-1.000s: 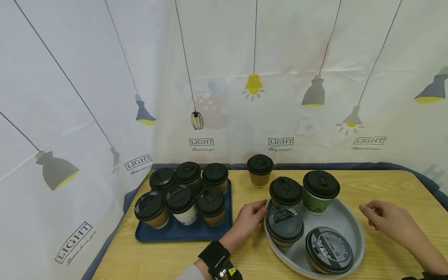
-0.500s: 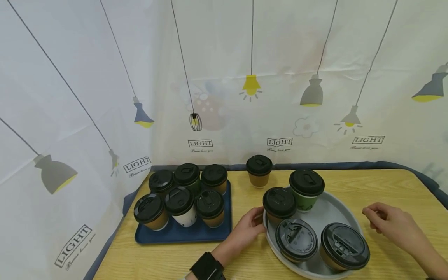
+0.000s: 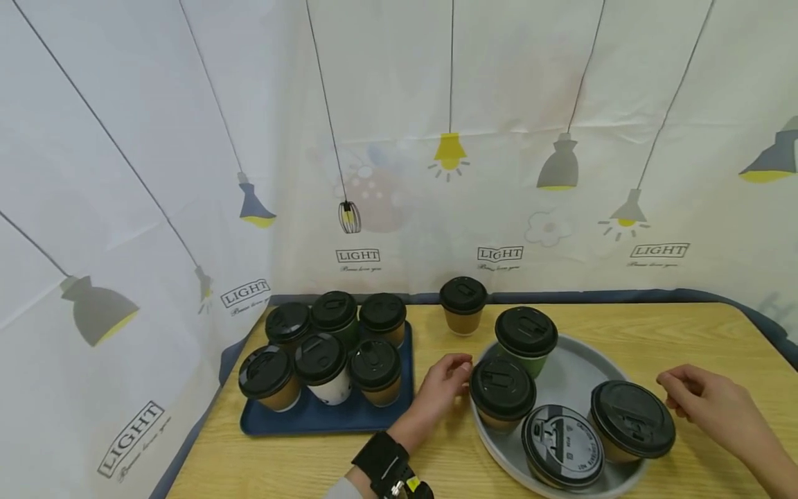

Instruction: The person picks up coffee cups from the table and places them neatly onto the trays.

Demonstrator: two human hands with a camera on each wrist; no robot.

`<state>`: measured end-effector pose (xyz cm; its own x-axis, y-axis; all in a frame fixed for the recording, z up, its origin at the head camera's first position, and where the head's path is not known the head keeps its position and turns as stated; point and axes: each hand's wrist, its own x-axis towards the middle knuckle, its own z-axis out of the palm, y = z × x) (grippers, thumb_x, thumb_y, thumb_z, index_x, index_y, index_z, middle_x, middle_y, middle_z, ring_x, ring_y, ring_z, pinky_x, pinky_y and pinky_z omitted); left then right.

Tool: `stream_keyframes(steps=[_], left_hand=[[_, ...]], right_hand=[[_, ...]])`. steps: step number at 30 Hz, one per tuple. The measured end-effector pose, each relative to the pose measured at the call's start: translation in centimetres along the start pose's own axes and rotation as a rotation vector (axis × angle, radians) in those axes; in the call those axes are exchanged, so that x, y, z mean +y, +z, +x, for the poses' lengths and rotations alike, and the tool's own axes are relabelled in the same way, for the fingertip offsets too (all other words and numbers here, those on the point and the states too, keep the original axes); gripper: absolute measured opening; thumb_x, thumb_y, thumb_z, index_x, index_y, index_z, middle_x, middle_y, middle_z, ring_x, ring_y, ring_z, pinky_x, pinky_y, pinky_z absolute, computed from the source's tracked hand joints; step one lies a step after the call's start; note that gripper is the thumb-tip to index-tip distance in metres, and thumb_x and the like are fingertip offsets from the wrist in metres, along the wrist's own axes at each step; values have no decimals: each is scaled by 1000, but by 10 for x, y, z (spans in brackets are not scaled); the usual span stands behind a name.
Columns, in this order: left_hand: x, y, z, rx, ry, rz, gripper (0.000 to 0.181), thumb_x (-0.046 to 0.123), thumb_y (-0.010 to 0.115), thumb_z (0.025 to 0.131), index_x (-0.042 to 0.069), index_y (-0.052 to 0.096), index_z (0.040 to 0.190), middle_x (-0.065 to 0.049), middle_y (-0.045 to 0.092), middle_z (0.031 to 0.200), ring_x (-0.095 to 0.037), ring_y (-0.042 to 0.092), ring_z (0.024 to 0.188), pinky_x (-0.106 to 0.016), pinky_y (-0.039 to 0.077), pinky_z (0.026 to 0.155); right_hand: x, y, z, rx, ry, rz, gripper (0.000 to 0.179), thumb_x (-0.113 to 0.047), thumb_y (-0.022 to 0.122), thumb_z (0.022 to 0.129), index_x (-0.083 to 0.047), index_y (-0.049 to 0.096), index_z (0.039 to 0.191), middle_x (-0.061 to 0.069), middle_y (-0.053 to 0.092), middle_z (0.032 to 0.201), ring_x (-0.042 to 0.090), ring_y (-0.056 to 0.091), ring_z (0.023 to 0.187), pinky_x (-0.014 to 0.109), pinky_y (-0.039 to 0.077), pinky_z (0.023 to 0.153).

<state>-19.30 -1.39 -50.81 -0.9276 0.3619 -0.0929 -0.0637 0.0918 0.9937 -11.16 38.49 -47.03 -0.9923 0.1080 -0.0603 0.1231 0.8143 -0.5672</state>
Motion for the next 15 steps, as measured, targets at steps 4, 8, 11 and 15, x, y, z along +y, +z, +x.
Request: stream_keyframes(steps=[4, 8, 11, 15], left_hand=[[-1, -4, 1, -34, 1, 38, 34, 13, 52, 109, -2, 57, 140, -13, 63, 132, -25, 63, 119, -37, 54, 95], [0, -9, -2, -78, -13, 20, 40, 9, 56, 106, -3, 52, 145, -15, 61, 135, -26, 62, 121, -38, 54, 96], [1, -14, -7, -132, -69, -47, 52, 8, 61, 103, -2, 44, 151, -16, 58, 140, -27, 59, 127, -38, 53, 98], [6, -16, -20, -221, -170, -112, 69, 5, 65, 98, 2, 33, 159, -16, 52, 147, -32, 53, 136, -44, 48, 106]], right_hand=[[1, 1, 0, 5, 4, 7, 47, -36, 44, 113, 6, 65, 110, 1, 61, 75, 15, 55, 62, 30, 44, 53], [2, 1, 0, -4, 15, 15, 49, -38, 44, 112, 6, 65, 113, 0, 61, 75, 15, 56, 63, 30, 45, 54], [3, 2, 1, -7, 27, 19, 50, -38, 44, 112, 7, 66, 113, 0, 62, 75, 16, 57, 64, 31, 46, 54], [5, 4, 2, -8, 23, 25, 47, -31, 42, 113, 10, 65, 113, 1, 63, 76, 17, 58, 64, 32, 47, 54]])
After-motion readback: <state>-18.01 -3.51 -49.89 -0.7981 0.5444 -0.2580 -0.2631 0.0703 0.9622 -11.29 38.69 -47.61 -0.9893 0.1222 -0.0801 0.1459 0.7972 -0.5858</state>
